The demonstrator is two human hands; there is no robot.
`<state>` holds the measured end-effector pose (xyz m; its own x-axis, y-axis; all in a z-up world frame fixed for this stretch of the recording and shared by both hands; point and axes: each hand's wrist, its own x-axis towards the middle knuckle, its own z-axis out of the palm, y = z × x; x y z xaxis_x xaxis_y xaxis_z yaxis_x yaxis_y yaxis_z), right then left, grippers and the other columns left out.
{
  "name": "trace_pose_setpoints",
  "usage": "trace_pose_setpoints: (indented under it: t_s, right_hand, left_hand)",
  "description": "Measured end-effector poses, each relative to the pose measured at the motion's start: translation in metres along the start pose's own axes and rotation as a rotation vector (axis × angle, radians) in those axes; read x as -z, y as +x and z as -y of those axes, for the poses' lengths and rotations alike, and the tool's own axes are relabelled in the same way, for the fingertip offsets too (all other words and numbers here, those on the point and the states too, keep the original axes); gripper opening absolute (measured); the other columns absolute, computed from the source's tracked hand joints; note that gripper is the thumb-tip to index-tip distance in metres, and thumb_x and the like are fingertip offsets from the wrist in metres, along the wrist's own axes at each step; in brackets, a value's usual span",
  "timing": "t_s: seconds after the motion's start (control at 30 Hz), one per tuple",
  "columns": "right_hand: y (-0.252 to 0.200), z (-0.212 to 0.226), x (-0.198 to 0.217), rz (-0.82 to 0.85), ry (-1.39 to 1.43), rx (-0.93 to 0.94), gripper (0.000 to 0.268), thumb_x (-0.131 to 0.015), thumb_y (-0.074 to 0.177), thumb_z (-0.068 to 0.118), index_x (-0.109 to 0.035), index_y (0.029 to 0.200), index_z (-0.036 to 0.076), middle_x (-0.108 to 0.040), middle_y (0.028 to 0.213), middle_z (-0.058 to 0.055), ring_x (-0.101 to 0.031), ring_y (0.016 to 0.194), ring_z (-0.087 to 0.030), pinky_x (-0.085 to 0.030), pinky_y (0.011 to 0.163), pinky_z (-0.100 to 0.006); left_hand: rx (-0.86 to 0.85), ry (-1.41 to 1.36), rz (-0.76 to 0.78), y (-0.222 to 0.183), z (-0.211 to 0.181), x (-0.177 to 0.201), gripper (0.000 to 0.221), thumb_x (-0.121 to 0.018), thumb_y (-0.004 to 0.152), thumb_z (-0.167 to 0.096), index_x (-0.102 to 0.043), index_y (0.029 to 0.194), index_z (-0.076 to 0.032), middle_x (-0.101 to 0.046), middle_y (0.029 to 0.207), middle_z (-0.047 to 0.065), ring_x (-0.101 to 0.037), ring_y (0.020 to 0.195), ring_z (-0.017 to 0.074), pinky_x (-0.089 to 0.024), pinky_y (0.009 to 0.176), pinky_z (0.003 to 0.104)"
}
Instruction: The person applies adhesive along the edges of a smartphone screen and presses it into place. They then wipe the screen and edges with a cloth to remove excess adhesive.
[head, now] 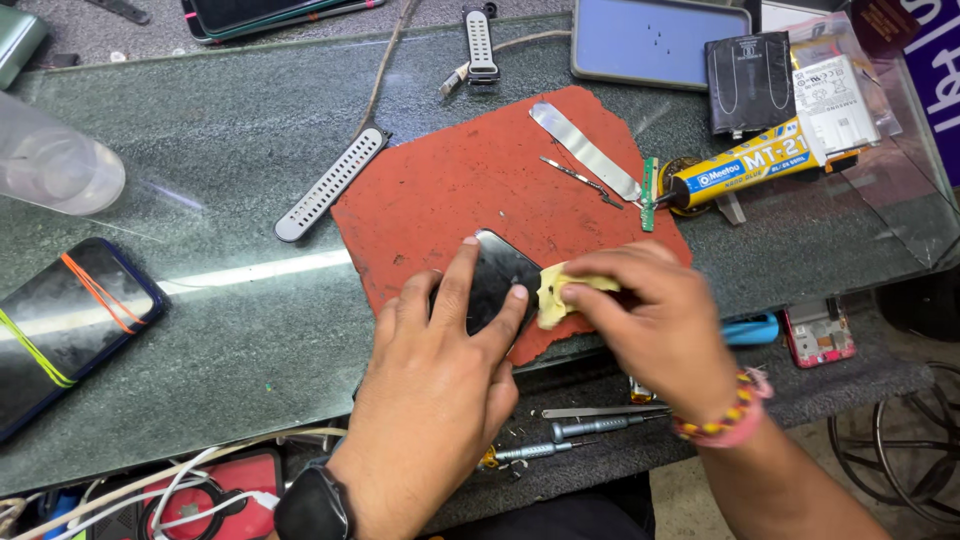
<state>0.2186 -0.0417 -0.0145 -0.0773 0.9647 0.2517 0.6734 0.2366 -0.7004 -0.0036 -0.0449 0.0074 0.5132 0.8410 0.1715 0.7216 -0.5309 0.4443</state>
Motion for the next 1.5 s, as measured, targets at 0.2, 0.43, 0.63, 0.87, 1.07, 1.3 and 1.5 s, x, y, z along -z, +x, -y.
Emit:
trace_pose_setpoints:
  t_s: [0.2, 0.43, 0.63, 0.87, 1.07, 1.3, 1.5]
  right_hand:
    - [0.02, 0.012, -0.012, 0.037, 0.028, -0.202, 0.016, -0.076, 0.087, 0.012, -0.08, 0.102, 0.008, -0.077, 0.089, -0.005, -0.072, 0.079, -0.015, -0.056, 0.07, -0.029]
    - [0.051, 0.011, -0.034, 0.026, 0.044, -0.053, 0.015, -0.076, 0.09, 0.01, -0.078, 0.104, 0.005, -0.078, 0.091, -0.008, -0.073, 0.082, -0.014, -0.056, 0.074, -0.027]
    - [0.027, -0.001, 0.01, -0.019, 0.316, -0.296, 0.017, -0.069, 0.096, 0.009, -0.072, 0.11, -0.001, -0.076, 0.097, -0.004, -0.071, 0.087, -0.009, -0.059, 0.077, -0.024]
    - [0.023, 0.0, -0.002, 0.108, -0.066, -0.084, 0.017, -0.078, 0.086, 0.012, -0.078, 0.102, 0.005, -0.077, 0.093, -0.008, -0.073, 0.084, -0.017, -0.056, 0.075, -0.029]
    - [0.051, 0.002, -0.008, 0.223, -0.051, 0.013, 0.016, -0.078, 0.085, 0.013, -0.08, 0.1, 0.008, -0.08, 0.095, -0.006, -0.075, 0.088, -0.018, -0.058, 0.078, -0.032]
    - [0.073, 0.022, -0.022, 0.409, -0.099, 0.122, 0.015, -0.073, 0.086, 0.017, -0.081, 0.098, 0.011, -0.079, 0.092, -0.003, -0.073, 0.089, -0.021, -0.056, 0.078, -0.034]
    - [0.085, 0.053, -0.058, 0.526, -0.04, 0.288, 0.014, -0.07, 0.088, 0.018, -0.079, 0.097, 0.012, -0.079, 0.092, -0.002, -0.07, 0.09, -0.024, -0.055, 0.081, -0.039]
  left_hand:
    - [-0.046, -0.063, -0.02, 0.001, 0.008, 0.001, 0.061, -0.071, 0.069, -0.018, -0.067, 0.129, -0.008, -0.043, 0.148, 0.025, -0.047, 0.122, 0.0445, -0.04, 0.101, 0.053]
    - [-0.095, -0.11, 0.033, 0.001, 0.013, 0.007, 0.059, -0.071, 0.069, -0.014, -0.069, 0.127, -0.007, -0.042, 0.149, 0.025, -0.045, 0.125, 0.0447, -0.039, 0.104, 0.053]
    - [-0.263, -0.05, -0.015, -0.007, 0.024, 0.007, 0.049, -0.066, 0.072, -0.012, -0.072, 0.121, -0.015, -0.036, 0.159, 0.023, -0.04, 0.139, 0.0421, -0.033, 0.114, 0.055]
    - [-0.122, 0.026, -0.109, -0.032, -0.005, -0.021, 0.046, -0.056, 0.088, -0.017, -0.067, 0.129, 0.0, -0.053, 0.144, 0.023, -0.05, 0.134, 0.0417, -0.037, 0.114, 0.054]
    - [-0.09, 0.056, -0.106, -0.036, -0.01, -0.033, 0.049, -0.056, 0.087, -0.019, -0.065, 0.13, 0.001, -0.056, 0.143, 0.023, -0.051, 0.133, 0.044, -0.036, 0.113, 0.054]
    - [-0.088, 0.045, -0.139, -0.038, -0.008, -0.036, 0.046, -0.055, 0.09, -0.019, -0.066, 0.13, 0.0, -0.057, 0.143, 0.021, -0.051, 0.134, 0.0431, -0.036, 0.115, 0.054]
    - [-0.082, 0.008, -0.184, -0.039, -0.007, -0.035, 0.047, -0.057, 0.088, -0.019, -0.066, 0.13, 0.001, -0.059, 0.139, 0.023, -0.053, 0.132, 0.0428, -0.036, 0.116, 0.052]
